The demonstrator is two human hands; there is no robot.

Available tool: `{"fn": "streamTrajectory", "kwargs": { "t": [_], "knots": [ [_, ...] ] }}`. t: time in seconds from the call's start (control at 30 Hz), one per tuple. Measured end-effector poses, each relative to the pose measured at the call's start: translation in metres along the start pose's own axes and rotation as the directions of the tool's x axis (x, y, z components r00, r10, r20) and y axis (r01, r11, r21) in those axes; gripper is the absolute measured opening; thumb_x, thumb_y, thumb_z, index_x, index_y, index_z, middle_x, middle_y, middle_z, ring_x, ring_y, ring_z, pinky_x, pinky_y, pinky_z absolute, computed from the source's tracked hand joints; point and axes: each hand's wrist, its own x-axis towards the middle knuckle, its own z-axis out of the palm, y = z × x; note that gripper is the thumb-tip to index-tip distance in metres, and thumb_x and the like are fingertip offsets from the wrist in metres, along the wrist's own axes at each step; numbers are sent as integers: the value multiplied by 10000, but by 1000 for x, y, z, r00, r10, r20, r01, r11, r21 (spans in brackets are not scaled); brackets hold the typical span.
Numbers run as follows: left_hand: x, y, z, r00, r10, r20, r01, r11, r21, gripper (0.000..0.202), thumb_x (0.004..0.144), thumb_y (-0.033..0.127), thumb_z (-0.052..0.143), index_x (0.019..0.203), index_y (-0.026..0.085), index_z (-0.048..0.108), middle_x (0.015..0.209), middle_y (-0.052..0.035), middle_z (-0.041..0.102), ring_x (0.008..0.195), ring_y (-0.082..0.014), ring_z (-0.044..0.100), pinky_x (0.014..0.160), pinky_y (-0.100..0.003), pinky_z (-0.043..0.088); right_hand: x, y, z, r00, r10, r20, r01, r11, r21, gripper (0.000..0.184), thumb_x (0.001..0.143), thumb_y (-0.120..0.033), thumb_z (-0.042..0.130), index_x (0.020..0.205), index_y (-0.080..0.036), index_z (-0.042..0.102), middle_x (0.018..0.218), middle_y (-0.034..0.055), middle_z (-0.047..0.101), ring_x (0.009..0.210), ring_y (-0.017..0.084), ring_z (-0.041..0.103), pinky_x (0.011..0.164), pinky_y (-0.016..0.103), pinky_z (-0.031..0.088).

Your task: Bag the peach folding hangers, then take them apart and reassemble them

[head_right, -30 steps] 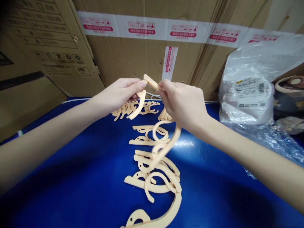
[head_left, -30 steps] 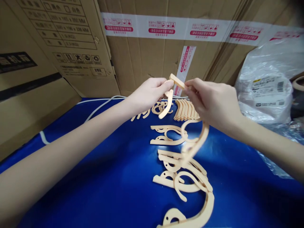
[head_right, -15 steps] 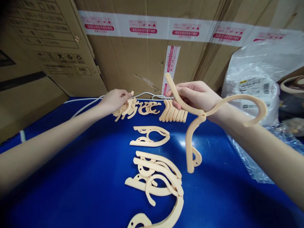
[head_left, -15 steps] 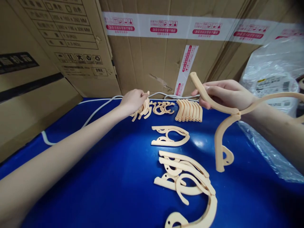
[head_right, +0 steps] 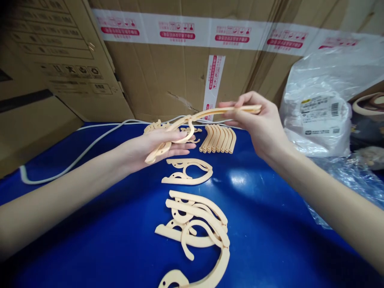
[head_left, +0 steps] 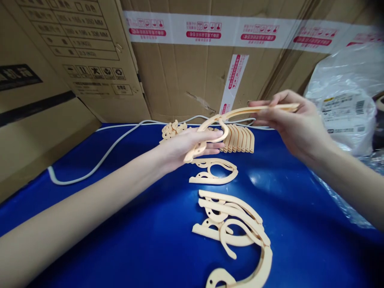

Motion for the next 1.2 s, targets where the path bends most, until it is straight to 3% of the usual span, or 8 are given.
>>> {"fn": "streamTrajectory", "kwargs": {
  "t": [0.07, 0.17, 0.23, 0.33, 0.5, 0.7, 0.87, 1.2],
  "knots": [
    [-4, 0, 1, 996, -80, -35, 72, 978, -197, 321, 932, 125, 569, 1252, 135, 596, 1365, -156, 636, 1149, -228, 691, 1008, -363, 559, -5, 7, -4, 987, -106, 120, 138, 942, -305, 111, 790, -258, 725, 818, -204, 632, 1057, 90, 767, 940, 221, 724, 818, 358, 541],
    [-6, 1, 2, 989, -147, 31, 148, 920, -364, 379, 884, 37, 627, 1244, 142, 574, 1314, -144, 671, 1051, -224, 734, 952, -351, 587, -12, 11, -3, 918, -255, 302, 392, 482, -784, 251, 928, -398, 596, 1043, -216, 726, 932, 67, 787, 790, 234, 730, 624, 321, 462],
    [-7, 3, 4, 984, -157, 80, 176, 899, -401, 374, 901, 32, 620, 1252, 142, 550, 1243, -151, 708, 1002, -219, 749, 903, -336, 597, -16, 11, 3, 875, -265, 406, 457, 169, -873, 327, 980, -418, 518, 1154, -218, 710, 872, 66, 789, 708, 232, 720, 526, 296, 337],
    [-5, 6, 5, 985, -144, 95, 171, 888, -427, 303, 938, 51, 582, 1229, 129, 544, 1189, -170, 725, 990, -217, 750, 827, -296, 596, -20, 12, 13, 844, -233, 483, 500, 18, -866, 340, 1021, -386, 441, 1152, -199, 691, 924, 82, 788, 719, 217, 714, 500, 289, 257],
    [2, 4, 6, 979, -202, 19, 194, 902, -386, 309, 920, 71, 593, 1221, 134, 561, 1152, -147, 725, 835, -146, 730, 617, -196, 525, -19, 14, 24, 871, -114, 478, 478, -21, -878, 267, 983, -229, 430, 1072, -151, 669, 877, 116, 767, 678, 221, 681, 498, 297, 210],
    [7, -5, 11, 977, -154, -146, 166, 984, 70, 421, 686, -57, 576, 1027, 169, 675, 1114, -74, 670, 667, -92, 558, 527, -200, 412, 13, 20, 7, 922, 192, 335, 234, 411, -881, 300, 971, -238, 388, 782, -180, 613, 711, 53, 695, 602, 159, 599, 570, 262, 372],
    [32, -6, 11, 975, -171, -139, 163, 984, -71, 169, 748, 77, 560, 883, 150, 630, 932, -74, 649, 719, -121, 587, 574, -215, 446, 44, 49, -14, 971, 227, 81, 13, 285, -958, 254, 919, -223, 435, 960, -150, 674, 762, 95, 721, 716, 236, 666, 606, 302, 401],
    [108, -15, 17, 963, -211, -169, 187, 972, -146, 98, 728, 68, 501, 756, 157, 532, 891, -96, 660, 972, -193, 653, 901, -322, 524, 52, 80, -4, 950, 296, 101, 47, 184, -982, 359, 842, -219, 561, 1147, -87, 697, 1066, 190, 750, 1072, 331, 691, 806, 329, 492]
  ]
}}
